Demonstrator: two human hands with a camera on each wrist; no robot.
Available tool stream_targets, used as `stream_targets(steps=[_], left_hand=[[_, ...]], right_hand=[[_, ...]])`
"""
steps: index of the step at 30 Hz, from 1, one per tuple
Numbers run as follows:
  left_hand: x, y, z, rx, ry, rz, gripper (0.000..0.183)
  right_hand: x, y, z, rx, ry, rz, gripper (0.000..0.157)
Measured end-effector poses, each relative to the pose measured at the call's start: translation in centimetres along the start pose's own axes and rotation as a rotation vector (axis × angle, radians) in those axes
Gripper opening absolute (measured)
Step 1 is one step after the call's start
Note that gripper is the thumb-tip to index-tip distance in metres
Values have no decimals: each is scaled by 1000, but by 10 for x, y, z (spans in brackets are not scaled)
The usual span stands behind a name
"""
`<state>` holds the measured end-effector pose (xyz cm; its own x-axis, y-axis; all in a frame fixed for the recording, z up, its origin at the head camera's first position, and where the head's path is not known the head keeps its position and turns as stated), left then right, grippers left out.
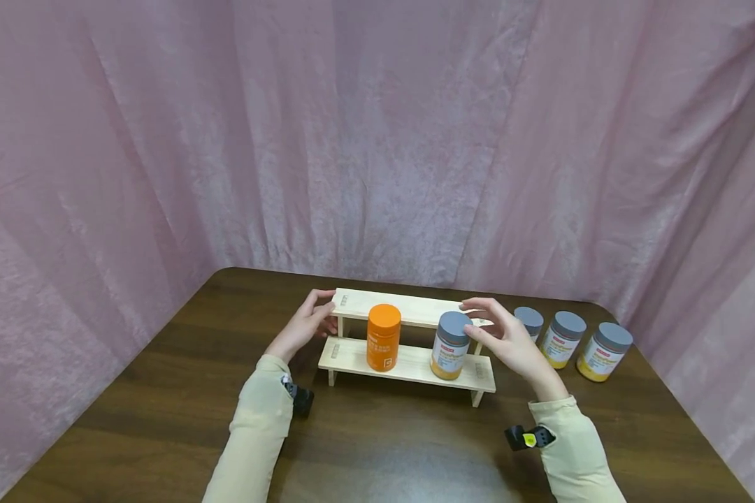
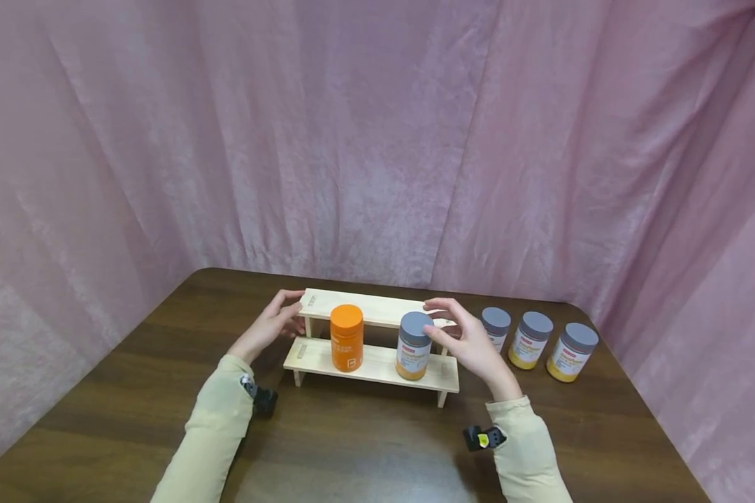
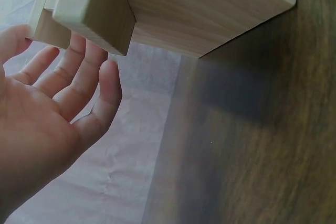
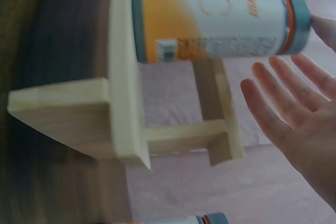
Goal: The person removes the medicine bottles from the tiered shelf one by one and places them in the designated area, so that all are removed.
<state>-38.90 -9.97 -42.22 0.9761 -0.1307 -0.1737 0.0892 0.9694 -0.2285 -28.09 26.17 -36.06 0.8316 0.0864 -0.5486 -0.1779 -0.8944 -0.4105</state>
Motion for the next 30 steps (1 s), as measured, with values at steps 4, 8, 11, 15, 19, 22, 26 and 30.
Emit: stream_targets(steps=[4, 8, 11, 15, 19, 22, 26, 30], left_hand=[[-1, 2, -1, 2, -8, 8, 43], [-2, 3, -1, 10, -10, 4, 43], [-1, 3, 2, 3, -8, 1, 43], [-2, 3, 5, -6, -5, -2, 44], [-4, 2, 5, 11, -7, -4, 43], [-5, 1, 5, 31, -7, -5, 42], [-3, 0, 3, 18, -12, -6, 43], [0, -1, 1, 2, -14, 5, 44]], right_hand=[[1, 6, 2, 9, 13, -22, 43], [2, 8, 3, -2, 35, -39, 45], [3, 8, 4, 2, 27, -40, 46], [3, 9, 3, 23, 19, -47, 50], [2, 10, 1, 45, 30, -76, 55], [2, 12, 2, 42, 38, -100, 59], [3, 14, 6, 35, 34, -114, 62], [3, 15, 7, 43, 14, -116, 62]])
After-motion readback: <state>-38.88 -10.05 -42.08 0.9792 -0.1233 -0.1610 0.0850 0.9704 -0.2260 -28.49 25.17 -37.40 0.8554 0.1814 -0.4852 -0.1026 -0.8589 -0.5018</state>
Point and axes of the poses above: each hand's wrist, its own x-axis away from the middle knuckle, its own y-axis out of the palm, z = x × y, the point moved 2 cm from there along -x, towards the middle knuckle, and after that the axes turned 12 degrees about z, right-handed, at the moved point
